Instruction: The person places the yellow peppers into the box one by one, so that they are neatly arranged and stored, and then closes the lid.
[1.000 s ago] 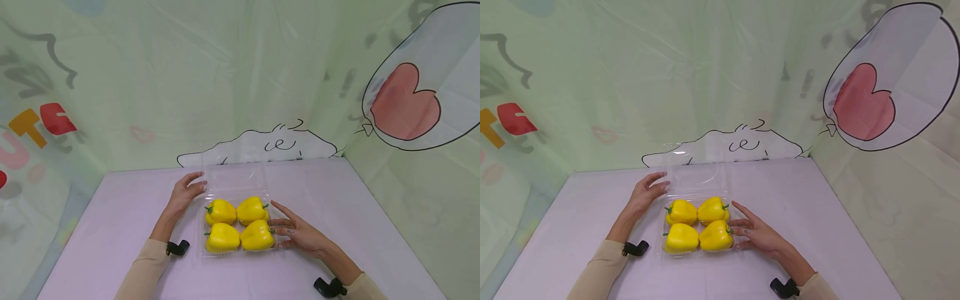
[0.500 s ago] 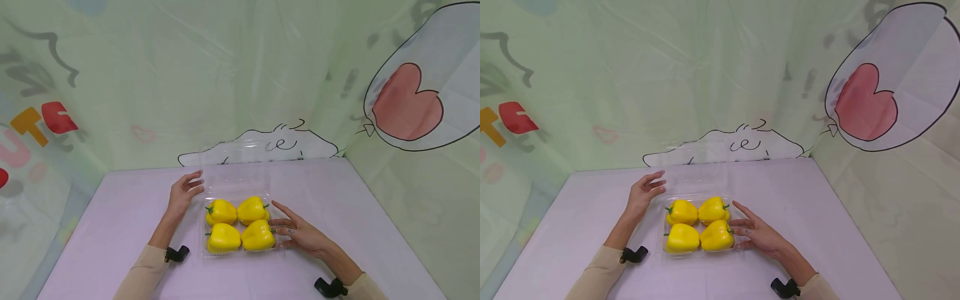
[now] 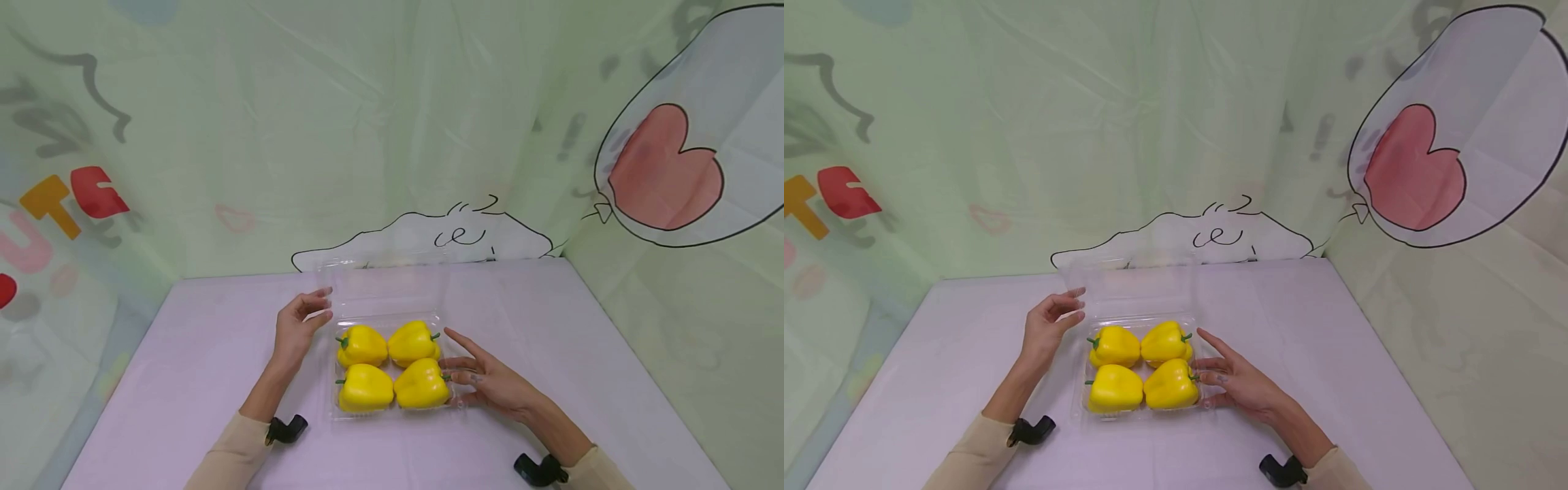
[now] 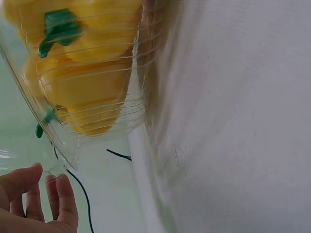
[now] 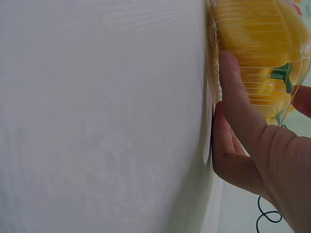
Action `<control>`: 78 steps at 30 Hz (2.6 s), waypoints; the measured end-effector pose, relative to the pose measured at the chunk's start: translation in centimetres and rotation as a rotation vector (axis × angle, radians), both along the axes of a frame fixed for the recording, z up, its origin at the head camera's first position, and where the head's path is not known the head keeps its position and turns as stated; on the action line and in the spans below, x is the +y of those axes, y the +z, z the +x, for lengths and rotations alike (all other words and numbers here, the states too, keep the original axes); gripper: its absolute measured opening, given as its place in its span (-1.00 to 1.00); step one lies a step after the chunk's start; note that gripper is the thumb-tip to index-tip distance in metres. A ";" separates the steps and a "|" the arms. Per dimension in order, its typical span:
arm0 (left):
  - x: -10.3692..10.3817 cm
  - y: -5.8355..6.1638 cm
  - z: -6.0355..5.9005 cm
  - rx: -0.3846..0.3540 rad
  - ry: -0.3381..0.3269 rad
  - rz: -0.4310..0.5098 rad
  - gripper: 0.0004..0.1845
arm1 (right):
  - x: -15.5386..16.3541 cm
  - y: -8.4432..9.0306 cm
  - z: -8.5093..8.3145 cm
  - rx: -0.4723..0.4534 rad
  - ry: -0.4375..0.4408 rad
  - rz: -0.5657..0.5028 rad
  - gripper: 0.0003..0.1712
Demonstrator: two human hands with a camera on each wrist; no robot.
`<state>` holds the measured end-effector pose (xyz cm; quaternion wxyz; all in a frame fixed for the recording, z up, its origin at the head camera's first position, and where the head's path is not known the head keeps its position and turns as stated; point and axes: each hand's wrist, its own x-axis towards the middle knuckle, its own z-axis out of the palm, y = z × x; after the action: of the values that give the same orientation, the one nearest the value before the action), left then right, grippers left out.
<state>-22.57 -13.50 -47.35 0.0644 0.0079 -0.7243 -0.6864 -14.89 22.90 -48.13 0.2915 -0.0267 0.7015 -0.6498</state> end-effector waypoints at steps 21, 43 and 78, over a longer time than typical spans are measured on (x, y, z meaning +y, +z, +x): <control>-2.3 1.5 5.5 -0.231 -0.195 -0.227 -0.62 | -0.1 -0.1 -0.1 -0.007 -0.003 -0.019 0.07; -4.0 1.1 8.2 -0.345 -0.698 -0.359 0.14 | 0.3 -0.2 0.0 0.016 0.003 -0.001 0.01; -3.5 0.3 9.2 -0.451 -0.691 -0.325 -0.33 | 1.6 1.1 0.9 0.049 0.176 0.147 -0.42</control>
<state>-13.34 -17.01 -47.04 -0.3280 -0.0955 -0.7789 -0.5260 -13.99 24.51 -46.98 0.3314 -0.0827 0.7491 -0.5677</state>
